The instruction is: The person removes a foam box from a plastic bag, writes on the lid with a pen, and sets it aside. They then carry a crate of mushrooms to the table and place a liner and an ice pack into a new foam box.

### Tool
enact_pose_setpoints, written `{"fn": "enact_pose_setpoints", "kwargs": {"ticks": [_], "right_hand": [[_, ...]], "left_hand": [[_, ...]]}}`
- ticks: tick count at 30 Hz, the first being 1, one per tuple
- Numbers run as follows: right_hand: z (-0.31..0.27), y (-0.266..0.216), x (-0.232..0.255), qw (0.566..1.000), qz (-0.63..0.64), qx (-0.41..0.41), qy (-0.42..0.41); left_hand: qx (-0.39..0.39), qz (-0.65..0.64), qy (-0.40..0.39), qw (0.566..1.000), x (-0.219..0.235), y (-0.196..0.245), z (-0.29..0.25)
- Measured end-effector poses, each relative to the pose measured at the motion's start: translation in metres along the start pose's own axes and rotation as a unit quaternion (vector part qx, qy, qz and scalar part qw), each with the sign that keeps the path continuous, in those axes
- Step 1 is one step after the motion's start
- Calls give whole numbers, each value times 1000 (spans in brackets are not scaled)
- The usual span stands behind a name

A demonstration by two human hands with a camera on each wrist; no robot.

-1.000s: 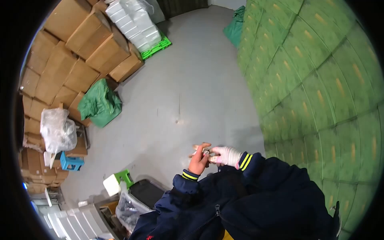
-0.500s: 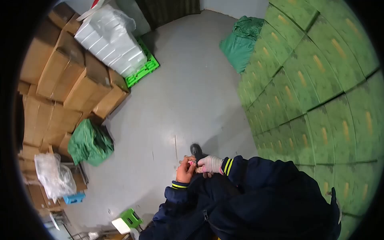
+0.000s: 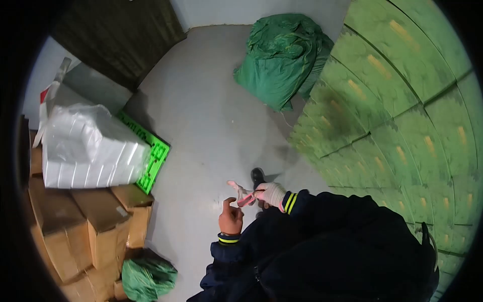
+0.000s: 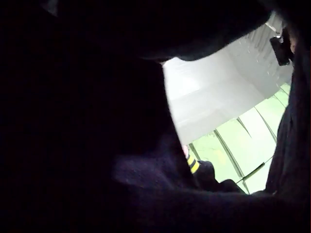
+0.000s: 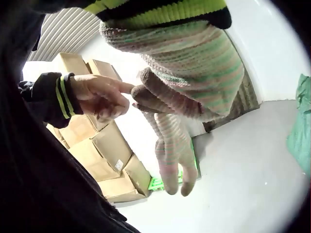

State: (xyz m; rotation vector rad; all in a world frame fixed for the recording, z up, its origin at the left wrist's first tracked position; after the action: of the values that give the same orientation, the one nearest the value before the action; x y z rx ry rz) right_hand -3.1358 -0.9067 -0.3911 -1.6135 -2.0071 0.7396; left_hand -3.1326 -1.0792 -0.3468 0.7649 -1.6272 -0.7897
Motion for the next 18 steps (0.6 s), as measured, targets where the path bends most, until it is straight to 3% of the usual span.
{"fn": "enact_pose_setpoints", "kwargs": {"ticks": [2,4,6,7,8,9,10,16,17,18], "right_hand": [[36,-52,-8,999,36,-16,-6],[104,-94,-14,972,-47,232,17],[124,-166,-14,889,-293,326,132],[137,-192,-12,911,-310,249,111],[152,-207,-15,910,-319,253,72],[164,-231,-9,898,-339,268,83],[170,-246,-5,889,-349,282,90],[246,-323,67,927,-328,162,89],[262,-328,79,935,-241,220,139],[293,-320,85,938,-229,211,154]], "left_hand": [[-1,-10,28,1000,29,31,57],[-76,36,51,995,43,49,111],[-36,6,-21,999,46,42,162],[22,-84,-40,995,47,24,184],[74,-183,-41,979,45,14,211],[181,-308,-65,932,48,9,232],[203,-342,-72,915,45,7,253],[231,-341,-183,893,22,34,396],[217,-315,-204,901,19,39,420],[206,-289,-224,908,18,41,443]]}}
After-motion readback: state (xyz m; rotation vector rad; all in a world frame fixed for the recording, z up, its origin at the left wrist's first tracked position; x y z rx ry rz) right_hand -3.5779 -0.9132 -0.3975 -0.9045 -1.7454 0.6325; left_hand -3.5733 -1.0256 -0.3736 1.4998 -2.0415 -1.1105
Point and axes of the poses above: each hand's wrist, its own z-axis towards the middle knuckle, its own x-axis out of the back of the hand, y = z × x, the point moved 10 cm from there along z, towards the middle knuckle
